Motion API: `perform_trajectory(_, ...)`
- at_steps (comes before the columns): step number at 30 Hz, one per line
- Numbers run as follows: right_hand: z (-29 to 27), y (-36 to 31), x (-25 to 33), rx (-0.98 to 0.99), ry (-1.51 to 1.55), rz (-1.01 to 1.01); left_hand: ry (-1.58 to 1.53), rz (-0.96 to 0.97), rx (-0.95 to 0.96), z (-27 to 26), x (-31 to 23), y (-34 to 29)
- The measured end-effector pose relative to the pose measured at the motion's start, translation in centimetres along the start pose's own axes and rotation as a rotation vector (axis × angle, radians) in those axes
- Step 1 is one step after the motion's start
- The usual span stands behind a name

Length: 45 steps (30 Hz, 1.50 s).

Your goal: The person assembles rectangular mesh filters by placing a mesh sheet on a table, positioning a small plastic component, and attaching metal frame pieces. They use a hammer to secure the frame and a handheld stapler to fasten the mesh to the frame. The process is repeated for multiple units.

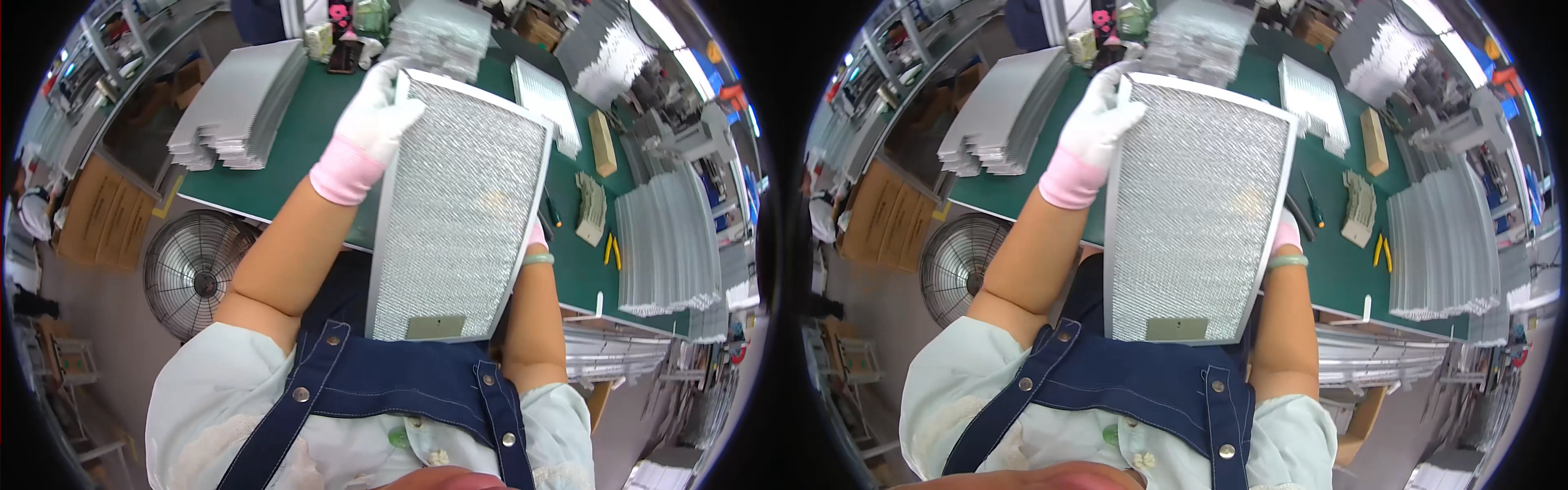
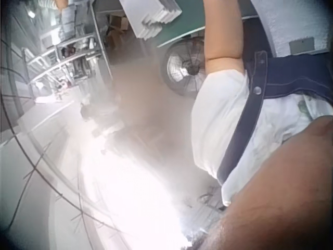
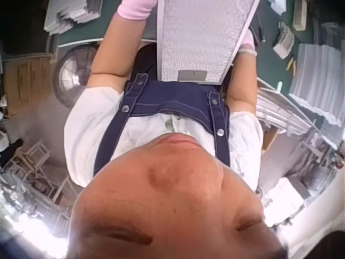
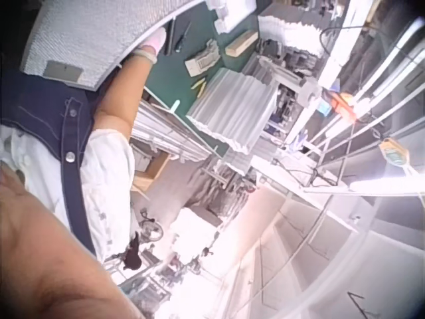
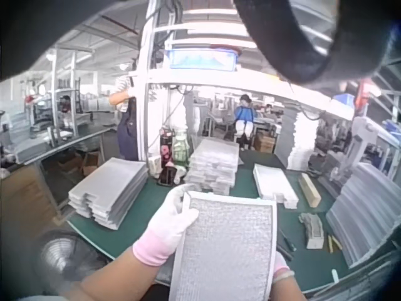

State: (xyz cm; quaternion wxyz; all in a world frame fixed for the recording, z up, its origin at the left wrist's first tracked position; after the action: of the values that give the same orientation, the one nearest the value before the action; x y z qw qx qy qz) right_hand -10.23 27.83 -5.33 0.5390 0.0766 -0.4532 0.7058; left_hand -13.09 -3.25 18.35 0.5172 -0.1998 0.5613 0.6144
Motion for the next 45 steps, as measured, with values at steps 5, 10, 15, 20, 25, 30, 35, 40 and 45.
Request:
perform_trajectory(5, -1.5, -5.8, 10.6, -0.527, -1.143, -1.002, -0.05, 0.049, 0.071, 1.0, -1.3, -0.3)
perform_trajectory(10, 19.5, -25.3, 7.7, -0.107, -1.027, -1.757, 0.0, -0.051, 0.083, 3.2, -3.1, -0.7)
perform_trajectory(15, 26.2, -25.7, 4.0, 0.035, -1.488, -1.861, -0.004, -0.02, 0.121, 5.1, -4.7, -1.1)
perform_trajectory(20, 27.2, -26.6, 3.7, -0.04, -1.405, -1.921, -0.072, 0.062, 0.092, 5.2, -5.8, -1.3)
perform_trajectory(25, 29.1, -27.8, 5.2, -0.057, -1.317, -1.854, 0.107, -0.006, 0.14, 5.4, -6.3, -1.8)
perform_trajectory(30, 29.2, -27.3, 6.6, -0.038, -1.173, -1.862, 0.008, 0.08, 0.166, 5.5, -6.5, -2.1)
perform_trajectory(35, 26.5, -27.5, 5.0, 0.001, -1.073, -2.052, -0.13, 0.108, 0.199, 6.3, -7.8, -2.9)
perform_trajectory(40, 20.3, -29.2, 7.3, 0.201, -0.233, -1.64, -0.028, 0.127, 0.146, 5.7, -7.9, -2.6)
perform_trajectory(45, 6.8, -24.5, 10.9, -0.182, -0.44, -1.366, 0.244, 0.475, -0.024, 2.9, -14.3, -1.5)
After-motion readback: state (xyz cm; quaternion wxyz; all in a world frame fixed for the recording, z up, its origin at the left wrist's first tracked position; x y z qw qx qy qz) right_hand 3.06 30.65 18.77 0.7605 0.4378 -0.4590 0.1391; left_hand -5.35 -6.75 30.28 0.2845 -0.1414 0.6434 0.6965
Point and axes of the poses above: each hand's wrist, its own y-axis towards the middle knuckle, its own z-axis out of the palm, x = y × z, the point moved 8 cm from there along y, towards the middle knuckle
